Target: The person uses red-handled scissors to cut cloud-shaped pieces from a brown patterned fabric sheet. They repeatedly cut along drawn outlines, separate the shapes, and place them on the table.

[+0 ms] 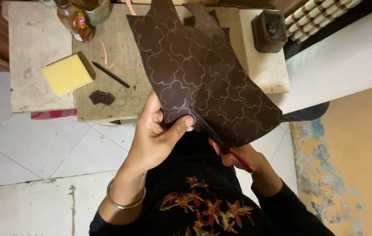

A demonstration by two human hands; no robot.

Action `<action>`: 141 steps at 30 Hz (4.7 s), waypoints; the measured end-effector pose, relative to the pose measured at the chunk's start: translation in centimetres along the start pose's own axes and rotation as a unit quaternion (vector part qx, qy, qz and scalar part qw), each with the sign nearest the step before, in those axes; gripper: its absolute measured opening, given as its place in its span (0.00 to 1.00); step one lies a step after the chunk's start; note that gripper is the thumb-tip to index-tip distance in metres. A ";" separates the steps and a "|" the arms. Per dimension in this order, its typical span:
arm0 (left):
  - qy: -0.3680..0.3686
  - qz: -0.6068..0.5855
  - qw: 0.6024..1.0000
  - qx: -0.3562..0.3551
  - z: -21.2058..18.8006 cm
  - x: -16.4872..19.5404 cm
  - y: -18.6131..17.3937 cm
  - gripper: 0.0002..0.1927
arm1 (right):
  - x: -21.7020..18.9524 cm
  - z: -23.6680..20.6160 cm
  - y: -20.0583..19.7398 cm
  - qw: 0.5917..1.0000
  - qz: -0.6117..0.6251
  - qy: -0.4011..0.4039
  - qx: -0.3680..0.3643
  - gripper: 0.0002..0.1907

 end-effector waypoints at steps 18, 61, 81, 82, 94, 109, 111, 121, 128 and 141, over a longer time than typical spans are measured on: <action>0.007 -0.030 0.999 -0.044 0.5 -0.9 0.2 0.24 | -2.0 1.0 -0.2 0.999 0.042 0.010 0.019 0.43; 0.024 -0.028 0.999 -0.029 0.3 -0.6 0.5 0.21 | 0.8 0.8 -1.0 0.998 0.005 0.046 0.035 0.47; -0.016 -0.089 0.984 0.151 3.2 -5.0 -6.2 0.07 | -7.9 0.4 -1.5 0.993 0.083 0.057 -0.066 0.54; -0.016 -0.089 0.986 0.142 3.2 -5.1 -5.7 0.06 | -8.2 0.3 -1.8 0.994 0.076 0.068 -0.029 0.55; -0.033 -0.101 0.991 0.080 2.4 -4.2 -2.4 0.07 | -7.5 1.7 -1.6 0.993 -0.046 0.093 -0.048 0.53; -0.006 -0.015 0.993 0.115 1.8 -3.1 -2.2 0.11 | -8.7 1.1 -1.5 0.992 0.053 0.116 0.008 0.44; -0.003 0.015 0.994 0.105 1.8 -2.9 -1.9 0.13 | -8.3 1.4 -1.0 0.990 0.070 0.119 -0.018 0.44; 0.041 0.148 0.985 0.082 1.7 -1.5 -1.0 0.16 | -7.9 1.4 -0.4 0.989 0.089 0.111 0.043 0.47; -0.013 0.044 0.997 0.069 2.1 -2.6 -2.5 0.12 | -5.8 -0.3 -2.2 0.994 0.093 0.058 0.011 0.46; -0.115 0.327 0.933 -0.098 1.3 -2.8 1.2 0.13 | -7.1 2.5 -6.8 0.962 -0.055 -0.150 0.222 0.32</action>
Point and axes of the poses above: each hand's wrist, its own z-axis towards the middle knuckle, its own y-axis out of the palm, x = y × z, the point moved 9 cm from there along z, towards the middle knuckle, and after that the axes turned 9 degrees about -y, right-handed, at the moved point
